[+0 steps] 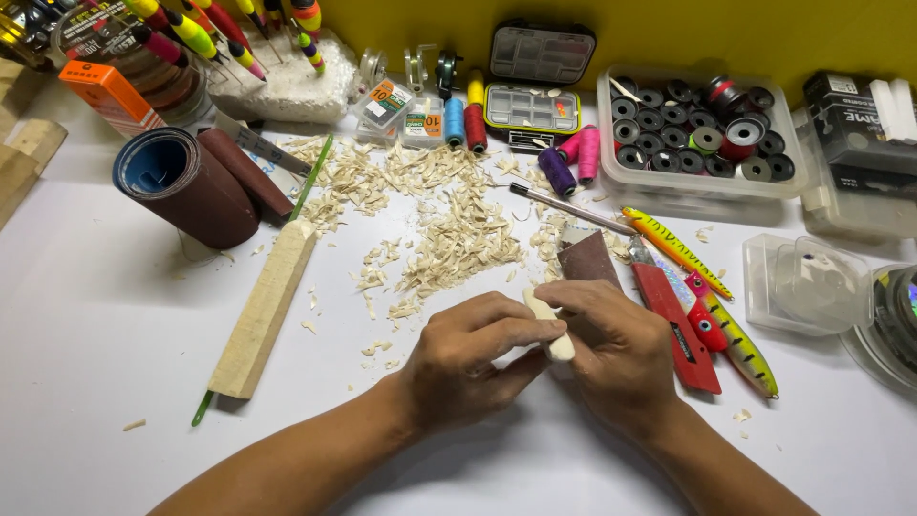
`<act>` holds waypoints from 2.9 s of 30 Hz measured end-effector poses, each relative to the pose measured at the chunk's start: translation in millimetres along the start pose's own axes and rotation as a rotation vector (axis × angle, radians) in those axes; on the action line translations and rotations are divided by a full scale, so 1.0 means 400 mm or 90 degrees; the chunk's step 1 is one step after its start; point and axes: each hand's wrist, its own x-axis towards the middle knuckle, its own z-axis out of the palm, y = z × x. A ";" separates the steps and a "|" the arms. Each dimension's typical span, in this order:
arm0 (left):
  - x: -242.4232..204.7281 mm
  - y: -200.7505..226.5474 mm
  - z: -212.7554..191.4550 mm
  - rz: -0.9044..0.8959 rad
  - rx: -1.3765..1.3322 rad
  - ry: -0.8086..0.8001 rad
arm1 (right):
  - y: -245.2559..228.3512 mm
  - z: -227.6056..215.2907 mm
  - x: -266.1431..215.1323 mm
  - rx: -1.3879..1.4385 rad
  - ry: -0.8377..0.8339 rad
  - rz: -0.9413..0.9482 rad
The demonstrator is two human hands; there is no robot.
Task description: The person sands a small, light-colored wooden piece using a sanding block to smooth its surface. They then pick up a spool of red thread, unwind a length of it, and thread it through a needle, preparing to sew or wrap the wooden piece.
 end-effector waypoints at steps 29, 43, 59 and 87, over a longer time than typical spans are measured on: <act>0.016 -0.006 0.000 -0.037 0.089 0.062 | -0.011 -0.005 0.014 -0.009 -0.001 -0.037; 0.014 -0.017 -0.005 -0.085 0.094 0.049 | -0.009 -0.007 0.009 -0.011 0.012 -0.047; 0.012 -0.030 -0.010 -0.101 0.240 0.031 | -0.028 -0.025 0.007 0.106 0.019 -0.038; 0.010 -0.072 -0.027 -0.216 0.181 -0.001 | 0.032 -0.028 0.018 -0.056 -0.035 0.012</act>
